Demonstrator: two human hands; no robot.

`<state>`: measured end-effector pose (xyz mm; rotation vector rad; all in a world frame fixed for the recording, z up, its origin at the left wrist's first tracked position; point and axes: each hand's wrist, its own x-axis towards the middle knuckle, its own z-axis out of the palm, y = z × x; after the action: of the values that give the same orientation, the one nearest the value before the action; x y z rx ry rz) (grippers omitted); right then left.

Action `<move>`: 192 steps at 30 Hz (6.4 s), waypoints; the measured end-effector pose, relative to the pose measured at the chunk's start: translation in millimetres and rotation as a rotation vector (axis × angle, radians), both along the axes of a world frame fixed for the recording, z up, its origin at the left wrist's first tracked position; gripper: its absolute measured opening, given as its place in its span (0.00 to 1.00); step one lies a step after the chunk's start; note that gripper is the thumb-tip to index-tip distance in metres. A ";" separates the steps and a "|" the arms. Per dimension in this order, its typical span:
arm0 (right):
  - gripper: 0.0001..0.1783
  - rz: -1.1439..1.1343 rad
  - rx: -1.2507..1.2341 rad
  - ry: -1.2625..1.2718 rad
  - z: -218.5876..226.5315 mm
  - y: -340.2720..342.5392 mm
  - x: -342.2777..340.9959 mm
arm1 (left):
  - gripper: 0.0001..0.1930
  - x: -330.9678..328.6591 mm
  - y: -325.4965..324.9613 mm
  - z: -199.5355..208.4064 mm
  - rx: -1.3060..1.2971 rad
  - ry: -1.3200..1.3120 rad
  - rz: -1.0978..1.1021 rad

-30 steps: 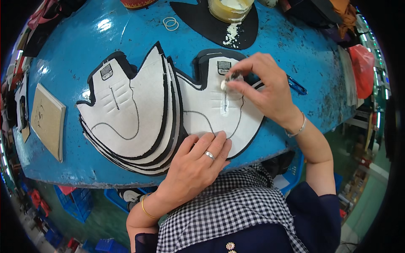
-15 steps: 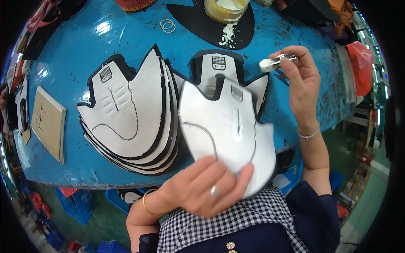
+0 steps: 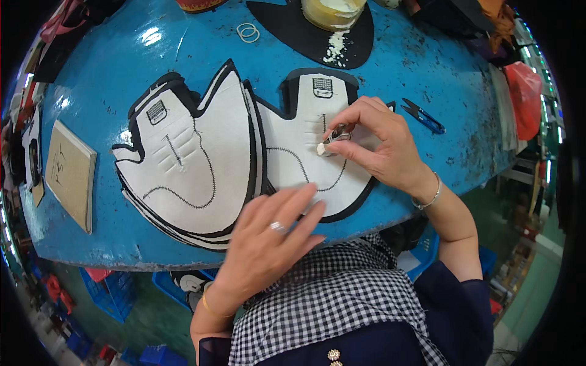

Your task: The person applies glue to shoe components using a brush dipped into a glue container.

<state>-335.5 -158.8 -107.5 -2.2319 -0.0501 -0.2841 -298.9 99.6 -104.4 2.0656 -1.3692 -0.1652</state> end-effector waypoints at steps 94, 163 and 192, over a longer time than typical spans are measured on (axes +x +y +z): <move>0.12 -0.107 -0.357 -0.257 -13.3 -14.1 23.7 | 0.23 -4.5 -22.7 -5.0 0.072 -0.165 -0.090; 0.09 -0.324 0.477 -0.124 3.6 -44.3 -20.4 | 0.15 0.7 2.6 38.3 -0.599 -0.712 0.175; 0.13 0.145 -0.244 -0.138 6.9 1.8 -3.4 | 0.16 4.8 -27.3 -2.3 0.081 -0.273 -0.134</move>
<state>-338.8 -156.9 -100.5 -2.4315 -0.3357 -0.3683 -294.2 72.3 -106.6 2.1223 -1.6914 0.0060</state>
